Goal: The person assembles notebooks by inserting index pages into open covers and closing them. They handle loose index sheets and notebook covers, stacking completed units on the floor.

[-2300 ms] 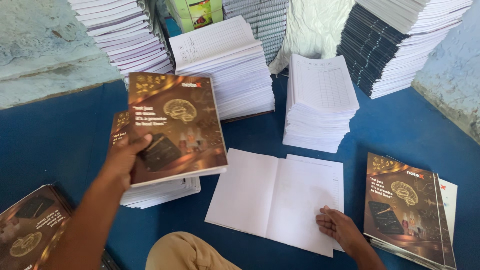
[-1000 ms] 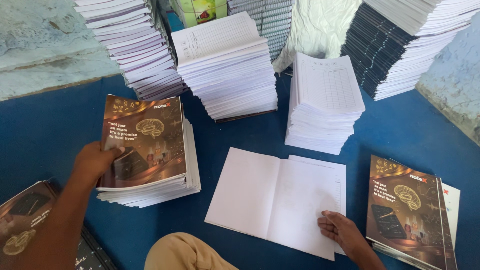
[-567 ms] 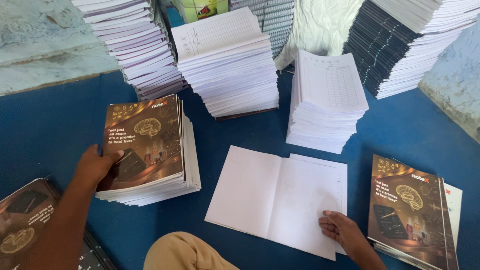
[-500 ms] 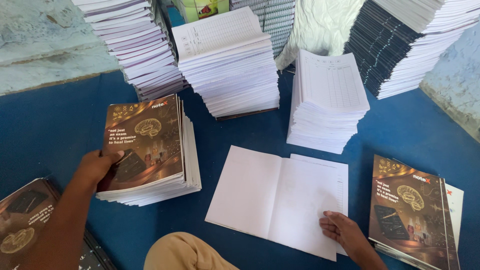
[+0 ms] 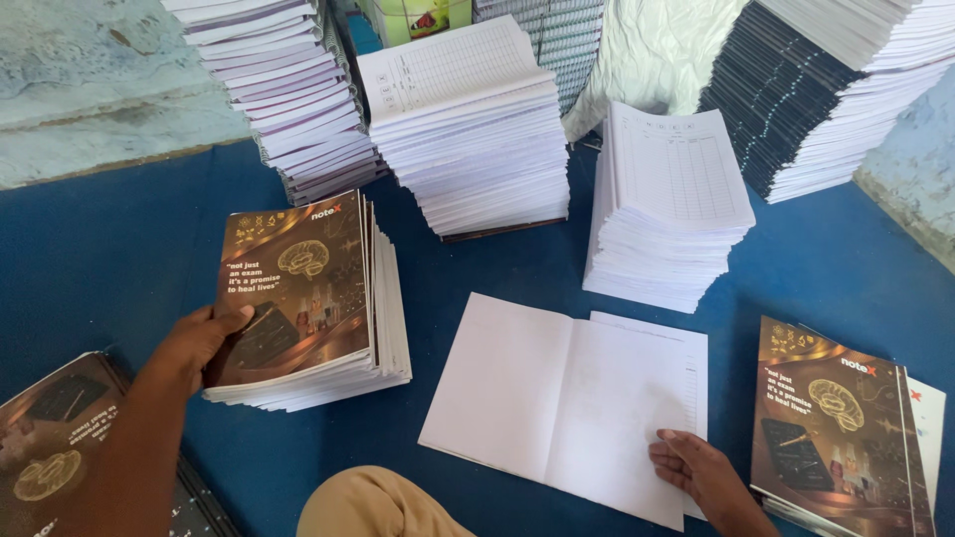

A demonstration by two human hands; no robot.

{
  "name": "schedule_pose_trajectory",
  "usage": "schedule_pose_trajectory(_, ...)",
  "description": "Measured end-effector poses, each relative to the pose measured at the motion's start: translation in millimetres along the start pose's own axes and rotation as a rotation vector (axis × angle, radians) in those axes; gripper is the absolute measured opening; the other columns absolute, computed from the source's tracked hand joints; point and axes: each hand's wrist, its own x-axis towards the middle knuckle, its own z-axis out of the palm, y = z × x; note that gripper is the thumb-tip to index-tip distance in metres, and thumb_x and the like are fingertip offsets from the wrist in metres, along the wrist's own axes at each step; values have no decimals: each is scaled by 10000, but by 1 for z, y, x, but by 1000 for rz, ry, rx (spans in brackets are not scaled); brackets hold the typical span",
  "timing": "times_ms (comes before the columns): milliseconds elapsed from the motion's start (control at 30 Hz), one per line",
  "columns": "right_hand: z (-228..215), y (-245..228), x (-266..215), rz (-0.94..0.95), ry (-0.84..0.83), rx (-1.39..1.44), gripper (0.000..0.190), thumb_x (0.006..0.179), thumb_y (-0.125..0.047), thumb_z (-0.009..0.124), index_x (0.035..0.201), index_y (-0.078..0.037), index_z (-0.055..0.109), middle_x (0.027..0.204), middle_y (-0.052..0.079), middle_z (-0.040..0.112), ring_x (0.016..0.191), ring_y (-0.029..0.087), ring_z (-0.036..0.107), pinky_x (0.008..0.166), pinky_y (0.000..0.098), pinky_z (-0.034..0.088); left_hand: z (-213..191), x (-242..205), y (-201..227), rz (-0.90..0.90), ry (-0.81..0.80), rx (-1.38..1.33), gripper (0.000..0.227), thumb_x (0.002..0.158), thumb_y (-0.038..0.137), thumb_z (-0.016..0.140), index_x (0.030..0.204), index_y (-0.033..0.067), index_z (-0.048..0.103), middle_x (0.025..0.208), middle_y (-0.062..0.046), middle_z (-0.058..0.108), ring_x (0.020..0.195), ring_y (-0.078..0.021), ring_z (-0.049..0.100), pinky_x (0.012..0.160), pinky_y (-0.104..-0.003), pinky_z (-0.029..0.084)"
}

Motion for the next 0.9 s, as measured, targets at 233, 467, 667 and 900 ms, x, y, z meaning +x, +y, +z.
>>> schedule_pose_trajectory(233,-4,6,7,-22,-11,-9,634,969,-424,568,1369,67,586,1283,295,670,1232,372,648,1082,448,506,-2,11,-10,-20,10,-34,639,894,390,724,1417,56,571,1253,-243,682,1115,-381,683,938,-517,585)
schedule_pose_trajectory(467,-1,3,2,-15,2,-11,633,975,-426,569,1384,57,563,1292,285,660,1246,357,638,1095,442,496,-3,22,-18,5,22,-27,637,881,390,729,1419,70,606,1248,-245,706,1107,-388,695,976,-489,540)
schedule_pose_trajectory(667,-1,4,3,-3,23,-28,636,964,-443,583,1369,48,590,1268,267,670,1227,345,646,1084,434,504,0,27,-24,68,29,-64,619,884,368,752,1382,24,620,1191,-248,726,1041,-377,709,953,-478,544)
schedule_pose_trajectory(900,-6,11,13,3,17,-19,614,964,-446,595,1346,35,607,1241,261,681,1201,341,657,1066,432,515,4,39,-31,93,54,-13,525,914,358,742,1278,-11,658,1118,-234,740,962,-349,722,889,-449,556)
